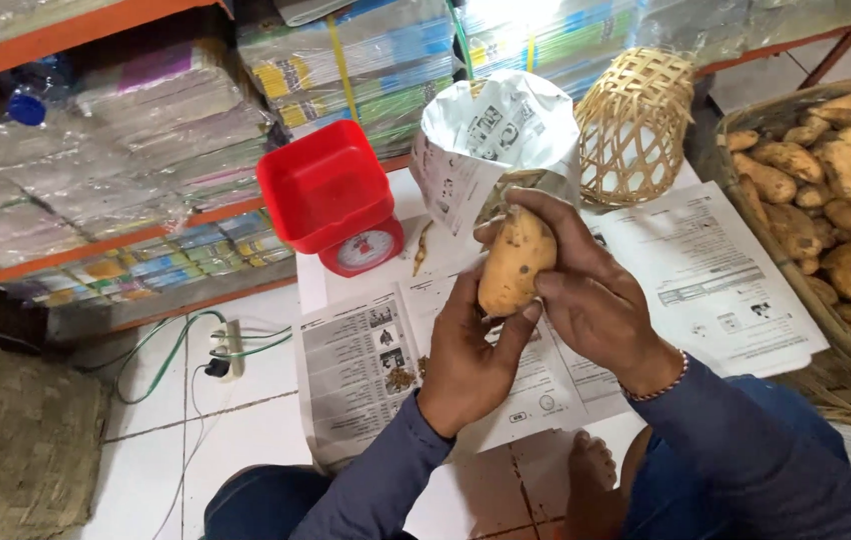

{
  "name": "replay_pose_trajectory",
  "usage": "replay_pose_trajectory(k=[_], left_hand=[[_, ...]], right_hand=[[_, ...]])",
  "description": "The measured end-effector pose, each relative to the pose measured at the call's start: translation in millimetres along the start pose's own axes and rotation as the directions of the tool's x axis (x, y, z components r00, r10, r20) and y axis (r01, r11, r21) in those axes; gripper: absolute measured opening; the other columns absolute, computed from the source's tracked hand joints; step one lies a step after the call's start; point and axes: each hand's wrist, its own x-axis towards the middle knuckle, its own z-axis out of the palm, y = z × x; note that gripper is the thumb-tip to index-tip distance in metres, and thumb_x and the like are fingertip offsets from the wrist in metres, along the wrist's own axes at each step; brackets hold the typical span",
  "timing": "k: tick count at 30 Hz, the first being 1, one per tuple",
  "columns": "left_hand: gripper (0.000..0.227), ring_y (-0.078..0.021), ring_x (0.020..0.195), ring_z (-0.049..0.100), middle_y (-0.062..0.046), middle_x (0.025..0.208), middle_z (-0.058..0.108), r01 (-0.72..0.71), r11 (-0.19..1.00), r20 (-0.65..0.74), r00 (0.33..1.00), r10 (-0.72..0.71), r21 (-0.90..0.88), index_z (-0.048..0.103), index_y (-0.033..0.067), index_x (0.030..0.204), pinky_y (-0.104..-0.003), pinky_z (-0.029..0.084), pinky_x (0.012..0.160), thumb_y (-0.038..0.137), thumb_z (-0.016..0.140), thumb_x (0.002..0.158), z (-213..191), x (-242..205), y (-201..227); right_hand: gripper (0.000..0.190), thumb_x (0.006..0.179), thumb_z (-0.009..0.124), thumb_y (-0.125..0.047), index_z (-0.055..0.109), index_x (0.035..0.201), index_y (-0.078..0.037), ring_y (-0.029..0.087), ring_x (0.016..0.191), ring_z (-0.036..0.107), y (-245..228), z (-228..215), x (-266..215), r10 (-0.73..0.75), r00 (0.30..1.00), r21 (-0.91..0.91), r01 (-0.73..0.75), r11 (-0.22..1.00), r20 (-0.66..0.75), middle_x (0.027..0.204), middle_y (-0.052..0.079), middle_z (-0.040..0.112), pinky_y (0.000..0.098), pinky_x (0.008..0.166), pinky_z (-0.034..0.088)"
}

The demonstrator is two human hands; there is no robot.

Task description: Preparing a woven basket with newspaper lining and inspecting sweet potatoes.

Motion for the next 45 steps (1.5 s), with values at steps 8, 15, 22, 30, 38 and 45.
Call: replay_pose_trajectory(k=[8,15,22,30,38,45], left_hand=[[0.033,-0.0192,0.08,0.061,-0.008,0.096,0.064,-0.167,0.951,-0.041,0.982,0.184,0.259,0.051,0.0051,0.119,-0.036,0.051,0.067,0.026,0.063,0.096,-16,-5,-4],[0.043,-0.0192,0.082,0.058,-0.009,0.1,0.059,-0.14,0.964,-0.002,0.99,0.144,0.226,0.043,0.0026,0.13,-0.038,0.051,0.068,0.023,0.057,0.095,-17,-7,-19],[0.045,-0.0204,0.074,0.058,-0.009,0.095,0.06,-0.161,0.954,0.064,0.987,0.15,0.253,0.041,0.0017,0.131,-0.037,0.048,0.06,0.025,0.059,0.096,-24,-6,-23],[0.028,-0.045,0.078,0.072,-0.026,0.085,0.066,-0.336,0.917,0.031,0.941,0.337,0.214,0.053,-0.0026,0.111,-0.047,0.057,0.066,0.011,0.069,0.093,-23,-8,-38],[0.058,-0.0231,0.127,0.059,-0.019,0.136,0.063,-0.345,0.918,0.073,0.928,0.365,-0.197,0.047,-0.0017,0.148,-0.048,0.049,0.111,0.001,0.068,0.094,-20,3,-36],[0.071,-0.0224,0.132,0.054,-0.019,0.14,0.056,-0.366,0.896,0.093,0.912,0.399,-0.249,0.038,-0.004,0.154,-0.051,0.045,0.116,-0.006,0.068,0.091,-27,3,-44]], right_hand=[[0.063,0.096,0.053,-0.026,0.038,0.152,-0.004,0.027,0.136,0.054,12,19,-1,-0.007,1.0,-0.347,0.001,0.938,-0.015,0.142,0.018,0.058,0.041,0.111,0.047],[0.059,0.091,0.051,-0.021,0.046,0.147,-0.003,0.02,0.112,0.064,38,15,1,-0.042,0.993,-0.519,-0.022,0.854,-0.111,0.122,0.011,0.068,0.0352,0.092,0.058],[0.036,0.104,0.049,-0.03,0.051,0.129,-0.004,0.017,0.1,0.061,31,29,9,-0.176,0.983,-0.507,0.127,0.852,-0.05,0.11,0.008,0.064,0.0331,0.091,0.054],[0.051,0.107,0.042,-0.051,0.058,0.102,-0.003,0.019,0.073,0.077,49,4,13,0.009,0.966,-0.103,-0.037,0.994,-0.259,0.083,0.017,0.07,0.0308,0.066,0.063],[0.051,0.092,0.055,-0.034,0.056,0.127,0.004,0.028,0.101,0.072,27,13,9,0.072,0.997,-0.062,-0.074,0.995,-0.032,0.106,0.021,0.071,0.0416,0.093,0.058],[0.038,0.093,0.054,-0.023,0.057,0.118,0.005,0.026,0.086,0.068,41,11,7,0.002,1.0,-0.192,-0.005,0.981,-0.018,0.094,0.023,0.064,0.0384,0.076,0.059]])
